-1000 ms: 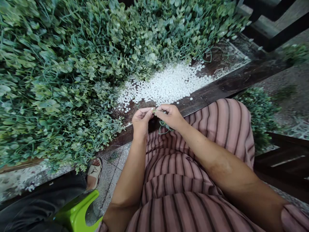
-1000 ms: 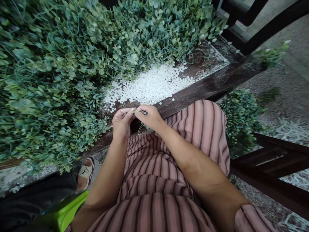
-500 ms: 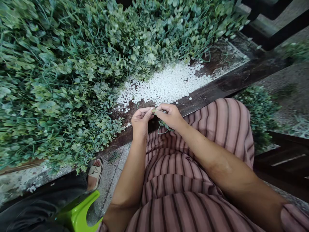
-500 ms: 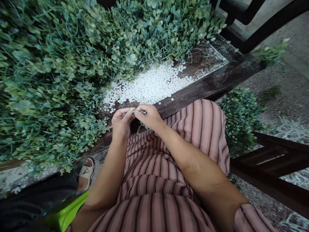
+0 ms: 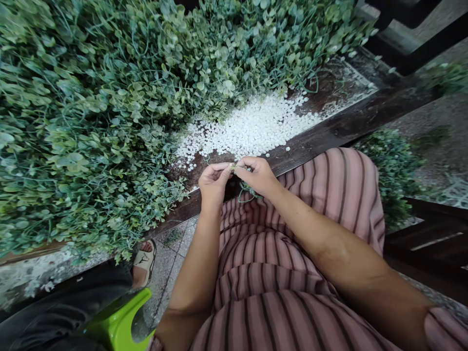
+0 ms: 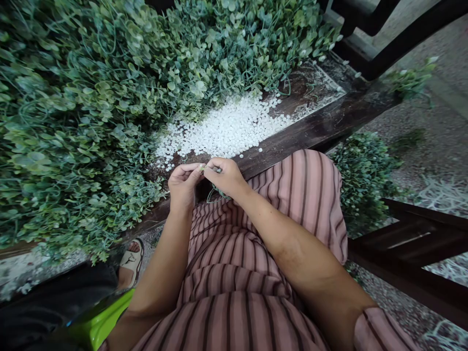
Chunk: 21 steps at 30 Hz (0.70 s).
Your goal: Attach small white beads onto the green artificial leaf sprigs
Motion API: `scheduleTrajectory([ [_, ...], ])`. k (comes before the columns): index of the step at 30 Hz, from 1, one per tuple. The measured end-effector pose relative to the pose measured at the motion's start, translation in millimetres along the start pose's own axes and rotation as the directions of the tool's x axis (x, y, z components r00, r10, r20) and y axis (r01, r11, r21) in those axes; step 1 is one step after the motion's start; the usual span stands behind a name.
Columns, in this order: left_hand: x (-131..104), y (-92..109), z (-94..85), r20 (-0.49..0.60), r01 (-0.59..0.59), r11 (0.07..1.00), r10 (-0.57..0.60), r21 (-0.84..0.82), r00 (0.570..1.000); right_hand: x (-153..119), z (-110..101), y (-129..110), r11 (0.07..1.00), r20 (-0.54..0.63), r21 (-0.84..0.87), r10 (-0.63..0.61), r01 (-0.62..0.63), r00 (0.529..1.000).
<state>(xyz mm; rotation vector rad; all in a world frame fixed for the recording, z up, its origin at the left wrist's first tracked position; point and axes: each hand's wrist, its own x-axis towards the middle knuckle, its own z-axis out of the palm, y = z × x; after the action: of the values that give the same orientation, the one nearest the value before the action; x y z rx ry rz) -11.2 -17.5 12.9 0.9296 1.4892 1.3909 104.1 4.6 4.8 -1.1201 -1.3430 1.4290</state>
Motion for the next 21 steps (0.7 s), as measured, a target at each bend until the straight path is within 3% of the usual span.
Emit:
scheduleTrajectory([
  [5, 2, -2, 2.1, 0.030, -0.066, 0.998, 0.066, -0.004, 0.997, -1, 3, 1, 1.000, -0.026, -0.003, 0.015, -0.015, 1.000],
  [21, 5, -10, -0.8, 0.024, -0.043, 0.999, 0.043, 0.008, 0.999, 0, 5, 6, 0.996, -0.032, 0.052, 0.076, -0.075, 0.997],
])
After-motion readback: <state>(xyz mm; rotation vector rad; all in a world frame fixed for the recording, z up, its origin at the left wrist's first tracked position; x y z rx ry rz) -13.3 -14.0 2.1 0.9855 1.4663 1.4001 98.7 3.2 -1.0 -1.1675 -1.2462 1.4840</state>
